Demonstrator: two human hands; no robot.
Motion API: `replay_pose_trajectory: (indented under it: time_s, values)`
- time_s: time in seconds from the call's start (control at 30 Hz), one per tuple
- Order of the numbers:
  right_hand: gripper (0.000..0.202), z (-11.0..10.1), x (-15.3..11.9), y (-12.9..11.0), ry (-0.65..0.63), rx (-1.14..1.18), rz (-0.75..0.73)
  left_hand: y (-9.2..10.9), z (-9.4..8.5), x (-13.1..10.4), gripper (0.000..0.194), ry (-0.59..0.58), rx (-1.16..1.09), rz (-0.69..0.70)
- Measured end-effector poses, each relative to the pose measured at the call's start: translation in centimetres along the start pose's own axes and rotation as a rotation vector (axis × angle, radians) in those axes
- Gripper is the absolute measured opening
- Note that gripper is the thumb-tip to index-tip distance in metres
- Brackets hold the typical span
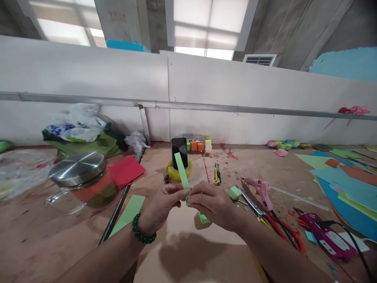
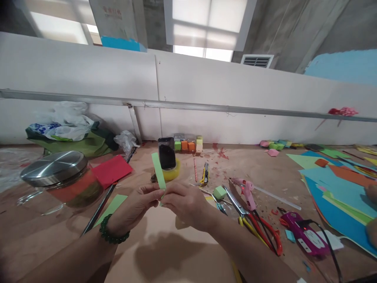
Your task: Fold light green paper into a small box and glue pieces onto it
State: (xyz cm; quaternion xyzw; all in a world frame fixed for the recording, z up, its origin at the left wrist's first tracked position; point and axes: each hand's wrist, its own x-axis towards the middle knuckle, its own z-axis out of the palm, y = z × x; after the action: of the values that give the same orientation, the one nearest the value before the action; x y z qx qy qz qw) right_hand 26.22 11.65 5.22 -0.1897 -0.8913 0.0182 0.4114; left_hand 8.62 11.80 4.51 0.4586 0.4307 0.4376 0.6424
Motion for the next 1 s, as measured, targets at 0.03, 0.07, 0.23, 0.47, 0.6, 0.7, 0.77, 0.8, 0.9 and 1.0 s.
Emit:
replay_pose_trajectory:
  time_s: [0.03, 0.07, 0.23, 0.47, 0.6, 0.7, 0.77, 0.8, 0.9, 1.0]
  values:
    - [0.016, 0.1, -0.1, 0.2, 0.011, 0.017, 0.022, 0.1, 0.0, 0.0, 0.030, 0.003, 0.003, -0.003]
    - [0.015, 0.3, -0.2, 0.4, 0.020, 0.025, 0.047, 0.1, -0.1, 0.0, 0.030, 0.009, 0.006, 0.001]
    - [0.018, 0.7, -0.7, 1.2, 0.040, 0.023, 0.104, 0.1, -0.1, 0.0, 0.025, 0.031, 0.002, 0.051]
    - [0.023, 1.1, -0.6, 1.2, 0.017, 0.353, 0.496, -0.1, 0.2, -0.1, 0.023, 0.061, 0.037, 0.104]
    - [0.020, 1.3, -0.5, 0.9, -0.021, 0.592, 0.851, 0.0, 0.1, -0.2, 0.025, 0.002, 0.133, 0.135]
    - [0.019, 1.2, -0.3, 0.8, 0.004, 0.635, 0.923, -0.1, -0.1, -0.1, 0.026, -0.013, 0.187, 0.160]
    - [0.019, 1.1, -0.2, 0.8, 0.035, 0.634, 0.944, -0.2, -0.2, -0.1, 0.026, -0.017, 0.217, 0.168]
    - [0.020, 1.1, -0.2, 0.8, 0.044, 0.626, 0.952, -0.2, -0.2, -0.1, 0.026, -0.020, 0.230, 0.169]
    - [0.022, 1.1, -0.1, 0.8, 0.041, 0.593, 0.961, -0.1, -0.3, -0.1, 0.026, -0.051, 0.254, 0.167]
    - [0.025, 1.0, -0.1, 0.9, 0.013, 0.571, 0.976, 0.1, -0.2, -0.2, 0.026, -0.080, 0.247, 0.163]
